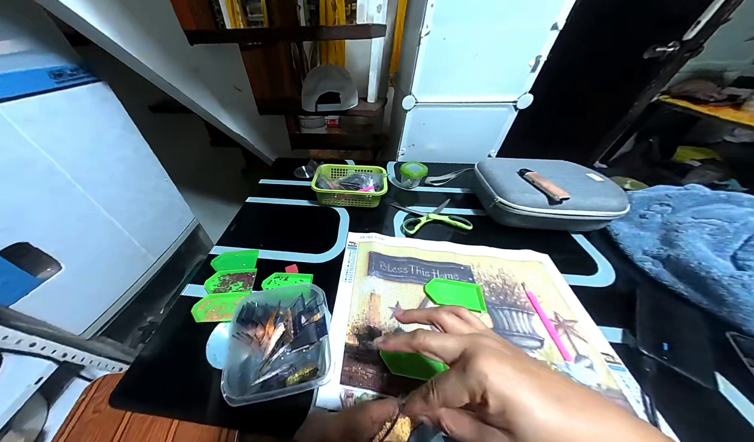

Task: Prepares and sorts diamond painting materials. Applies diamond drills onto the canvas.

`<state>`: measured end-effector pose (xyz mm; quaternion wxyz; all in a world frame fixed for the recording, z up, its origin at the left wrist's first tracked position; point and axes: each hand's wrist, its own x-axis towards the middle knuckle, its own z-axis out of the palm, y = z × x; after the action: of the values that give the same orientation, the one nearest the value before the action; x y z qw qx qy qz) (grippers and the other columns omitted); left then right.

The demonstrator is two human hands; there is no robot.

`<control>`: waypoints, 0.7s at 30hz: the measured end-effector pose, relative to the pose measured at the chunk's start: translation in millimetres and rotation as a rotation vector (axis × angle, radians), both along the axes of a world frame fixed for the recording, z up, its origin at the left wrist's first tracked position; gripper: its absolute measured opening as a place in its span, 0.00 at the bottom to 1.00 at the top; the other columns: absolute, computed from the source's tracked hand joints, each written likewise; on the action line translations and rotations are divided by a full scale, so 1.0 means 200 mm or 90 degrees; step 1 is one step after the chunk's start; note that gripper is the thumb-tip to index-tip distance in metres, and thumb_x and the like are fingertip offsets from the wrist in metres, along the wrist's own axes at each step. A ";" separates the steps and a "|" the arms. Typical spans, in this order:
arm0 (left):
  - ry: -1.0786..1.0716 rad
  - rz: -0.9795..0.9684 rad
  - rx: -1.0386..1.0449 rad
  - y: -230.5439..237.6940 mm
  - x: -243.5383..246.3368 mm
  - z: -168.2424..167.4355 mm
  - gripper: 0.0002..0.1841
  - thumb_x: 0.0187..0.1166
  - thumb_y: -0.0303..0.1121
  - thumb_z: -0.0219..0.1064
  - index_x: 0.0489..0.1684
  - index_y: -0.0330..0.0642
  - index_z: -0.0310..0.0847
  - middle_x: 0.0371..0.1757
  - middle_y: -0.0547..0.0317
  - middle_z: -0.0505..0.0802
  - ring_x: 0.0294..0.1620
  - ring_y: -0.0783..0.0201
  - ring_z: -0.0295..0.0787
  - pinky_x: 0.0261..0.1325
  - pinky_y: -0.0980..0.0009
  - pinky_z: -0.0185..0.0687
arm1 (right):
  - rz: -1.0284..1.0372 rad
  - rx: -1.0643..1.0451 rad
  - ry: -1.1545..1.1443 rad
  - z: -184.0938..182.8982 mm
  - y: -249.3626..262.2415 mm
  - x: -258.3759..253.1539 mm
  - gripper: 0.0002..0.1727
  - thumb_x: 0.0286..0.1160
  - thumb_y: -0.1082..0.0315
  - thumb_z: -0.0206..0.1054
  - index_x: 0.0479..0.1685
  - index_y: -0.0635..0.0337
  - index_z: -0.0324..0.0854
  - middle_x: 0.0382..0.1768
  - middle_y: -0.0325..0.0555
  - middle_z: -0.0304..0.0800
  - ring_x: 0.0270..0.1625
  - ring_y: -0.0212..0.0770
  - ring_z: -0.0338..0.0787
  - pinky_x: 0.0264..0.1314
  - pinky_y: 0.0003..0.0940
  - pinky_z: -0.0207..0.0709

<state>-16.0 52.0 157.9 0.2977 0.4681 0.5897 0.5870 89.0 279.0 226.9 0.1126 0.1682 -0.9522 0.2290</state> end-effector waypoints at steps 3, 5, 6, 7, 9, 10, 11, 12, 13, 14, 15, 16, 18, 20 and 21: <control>-0.024 -0.017 0.016 0.02 0.01 -0.02 0.17 0.80 0.23 0.67 0.64 0.21 0.82 0.53 0.46 0.96 0.53 0.69 0.95 0.62 0.68 0.89 | 0.019 0.046 -0.005 0.02 0.00 0.00 0.09 0.74 0.58 0.69 0.32 0.42 0.97 0.70 0.37 0.89 0.81 0.57 0.77 0.75 0.65 0.69; -0.033 -0.019 0.023 0.03 0.02 -0.03 0.20 0.79 0.22 0.67 0.68 0.21 0.79 0.53 0.47 0.97 0.52 0.69 0.95 0.60 0.68 0.90 | 0.026 0.061 -0.028 0.03 -0.01 0.01 0.09 0.73 0.59 0.71 0.31 0.43 0.97 0.70 0.35 0.89 0.81 0.57 0.77 0.75 0.64 0.69; -0.036 -0.025 0.024 0.04 0.03 -0.04 0.21 0.79 0.22 0.67 0.71 0.22 0.78 0.52 0.49 0.97 0.50 0.70 0.96 0.59 0.68 0.90 | 0.032 0.060 -0.037 0.03 -0.01 0.01 0.09 0.73 0.60 0.71 0.30 0.45 0.96 0.69 0.36 0.90 0.81 0.57 0.77 0.76 0.64 0.69; -0.035 -0.026 0.022 0.05 0.03 -0.04 0.23 0.79 0.22 0.67 0.72 0.22 0.76 0.48 0.50 0.97 0.46 0.70 0.95 0.56 0.68 0.90 | 0.037 0.051 -0.047 0.03 -0.02 0.01 0.09 0.72 0.60 0.72 0.28 0.47 0.96 0.68 0.36 0.91 0.81 0.57 0.76 0.77 0.63 0.67; -0.028 -0.034 0.020 0.06 0.02 -0.06 0.23 0.79 0.23 0.67 0.74 0.22 0.75 0.44 0.51 0.97 0.43 0.71 0.94 0.53 0.68 0.89 | 0.042 0.047 -0.031 0.00 -0.02 0.01 0.10 0.70 0.61 0.73 0.23 0.49 0.93 0.64 0.35 0.93 0.81 0.55 0.77 0.77 0.60 0.67; -0.031 -0.039 0.026 0.06 0.02 -0.06 0.23 0.80 0.22 0.67 0.73 0.22 0.76 0.45 0.51 0.97 0.44 0.71 0.94 0.55 0.69 0.89 | 0.043 0.047 -0.022 -0.01 -0.02 0.01 0.10 0.71 0.60 0.73 0.23 0.48 0.93 0.64 0.34 0.93 0.81 0.54 0.77 0.78 0.59 0.67; -0.038 -0.040 0.034 0.06 0.02 -0.06 0.22 0.79 0.22 0.67 0.72 0.21 0.76 0.47 0.50 0.97 0.46 0.72 0.94 0.57 0.69 0.88 | 0.044 0.042 -0.014 -0.01 -0.01 0.01 0.10 0.72 0.60 0.72 0.24 0.48 0.93 0.63 0.34 0.93 0.81 0.54 0.77 0.78 0.58 0.67; -0.049 -0.043 0.043 0.07 0.02 -0.06 0.22 0.79 0.21 0.67 0.71 0.20 0.77 0.52 0.49 0.97 0.51 0.70 0.95 0.61 0.69 0.88 | 0.045 0.038 -0.009 -0.01 -0.01 0.02 0.10 0.74 0.60 0.71 0.25 0.47 0.93 0.63 0.34 0.93 0.81 0.53 0.77 0.78 0.57 0.68; -0.064 -0.046 0.049 0.07 0.02 -0.06 0.21 0.78 0.20 0.67 0.69 0.20 0.78 0.56 0.47 0.96 0.57 0.69 0.94 0.66 0.68 0.88 | 0.044 0.036 -0.009 0.00 0.00 0.02 0.10 0.74 0.60 0.69 0.26 0.47 0.93 0.63 0.35 0.93 0.81 0.54 0.77 0.78 0.58 0.68; -0.073 -0.043 0.053 0.08 0.02 -0.06 0.20 0.78 0.20 0.68 0.68 0.19 0.79 0.57 0.47 0.96 0.58 0.69 0.94 0.67 0.68 0.87 | 0.041 0.034 -0.014 0.00 0.01 0.02 0.10 0.75 0.61 0.69 0.28 0.47 0.93 0.63 0.36 0.92 0.81 0.54 0.77 0.78 0.58 0.68; -0.080 -0.042 0.053 0.08 0.02 -0.06 0.19 0.78 0.19 0.68 0.66 0.20 0.80 0.56 0.47 0.96 0.58 0.69 0.94 0.67 0.68 0.87 | 0.037 0.034 -0.017 0.01 0.01 0.02 0.11 0.77 0.60 0.68 0.29 0.47 0.93 0.64 0.36 0.92 0.81 0.54 0.77 0.79 0.59 0.68; -0.081 -0.039 0.047 0.09 0.02 -0.06 0.18 0.78 0.20 0.68 0.65 0.20 0.81 0.55 0.48 0.96 0.57 0.69 0.95 0.66 0.68 0.88 | 0.033 0.036 -0.018 0.01 0.02 0.03 0.11 0.77 0.60 0.67 0.29 0.47 0.93 0.64 0.36 0.92 0.81 0.54 0.77 0.79 0.59 0.67; -0.078 -0.034 0.035 0.09 0.02 -0.06 0.17 0.78 0.20 0.68 0.63 0.20 0.82 0.53 0.49 0.97 0.54 0.71 0.95 0.64 0.70 0.88 | 0.026 0.033 -0.020 0.00 0.02 0.03 0.12 0.77 0.60 0.67 0.30 0.48 0.93 0.65 0.35 0.92 0.82 0.53 0.76 0.80 0.59 0.66; -0.076 -0.033 0.038 0.11 0.02 -0.07 0.16 0.78 0.20 0.68 0.62 0.20 0.83 0.51 0.50 0.97 0.52 0.73 0.95 0.63 0.71 0.88 | 0.016 0.028 -0.021 -0.01 0.02 0.03 0.12 0.79 0.61 0.65 0.29 0.50 0.91 0.64 0.36 0.92 0.81 0.52 0.76 0.81 0.58 0.65; -0.077 -0.031 0.042 0.11 0.02 -0.08 0.16 0.77 0.20 0.68 0.61 0.20 0.83 0.50 0.51 0.97 0.51 0.73 0.95 0.62 0.72 0.88 | 0.010 0.025 -0.029 -0.02 0.01 0.04 0.13 0.81 0.60 0.64 0.30 0.50 0.90 0.63 0.37 0.92 0.81 0.52 0.76 0.81 0.56 0.65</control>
<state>-11.0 74.2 142.3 0.3312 0.4558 0.5394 0.6258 96.4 281.8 223.1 0.0855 0.1725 -0.9575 0.2146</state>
